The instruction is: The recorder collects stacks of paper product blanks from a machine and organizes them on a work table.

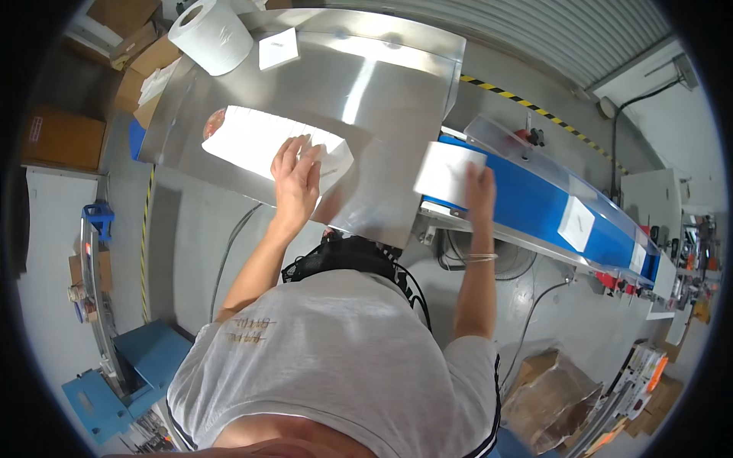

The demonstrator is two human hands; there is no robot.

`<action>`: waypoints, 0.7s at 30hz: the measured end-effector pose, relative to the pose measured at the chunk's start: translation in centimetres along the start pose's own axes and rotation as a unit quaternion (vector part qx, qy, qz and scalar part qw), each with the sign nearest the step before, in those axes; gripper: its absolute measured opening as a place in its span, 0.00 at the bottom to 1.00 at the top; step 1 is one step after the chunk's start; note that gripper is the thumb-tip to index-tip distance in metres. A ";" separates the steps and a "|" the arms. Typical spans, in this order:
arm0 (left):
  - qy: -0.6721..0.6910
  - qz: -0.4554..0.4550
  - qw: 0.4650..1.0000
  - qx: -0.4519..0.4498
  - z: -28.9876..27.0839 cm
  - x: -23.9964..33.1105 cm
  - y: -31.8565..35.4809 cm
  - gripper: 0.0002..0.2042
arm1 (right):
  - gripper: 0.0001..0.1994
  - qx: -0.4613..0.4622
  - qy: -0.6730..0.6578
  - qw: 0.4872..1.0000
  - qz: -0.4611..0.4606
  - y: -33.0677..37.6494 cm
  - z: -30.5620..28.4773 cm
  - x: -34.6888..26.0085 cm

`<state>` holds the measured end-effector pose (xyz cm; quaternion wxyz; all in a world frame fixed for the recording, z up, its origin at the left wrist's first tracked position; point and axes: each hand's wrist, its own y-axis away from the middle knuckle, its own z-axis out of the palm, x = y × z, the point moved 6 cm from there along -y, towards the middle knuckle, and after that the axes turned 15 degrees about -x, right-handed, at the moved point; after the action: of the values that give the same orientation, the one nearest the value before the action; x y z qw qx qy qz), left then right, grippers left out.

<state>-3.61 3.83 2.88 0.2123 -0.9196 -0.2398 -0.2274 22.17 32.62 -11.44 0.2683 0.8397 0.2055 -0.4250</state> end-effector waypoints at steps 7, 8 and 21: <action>-0.038 0.025 0.999 -0.011 -0.8 0.1 0.1 0.15 | 0.21 0.244 0.328 0.902 -0.140 3.8 -2.2 -8.0; -0.042 0.031 0.999 -0.017 -0.7 0.2 0.2 0.15 | 0.22 0.128 0.264 0.928 -0.228 2.8 0.3 -9.8; -0.047 -0.002 0.999 -0.003 -0.8 -1.5 -0.4 0.17 | 0.14 -0.265 -0.180 0.930 -0.180 1.7 12.0 -13.5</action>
<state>-5.24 3.23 2.83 0.1979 -0.9294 -0.2510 -0.1847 8.42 22.24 -5.78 0.4324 0.5965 0.4063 -0.5405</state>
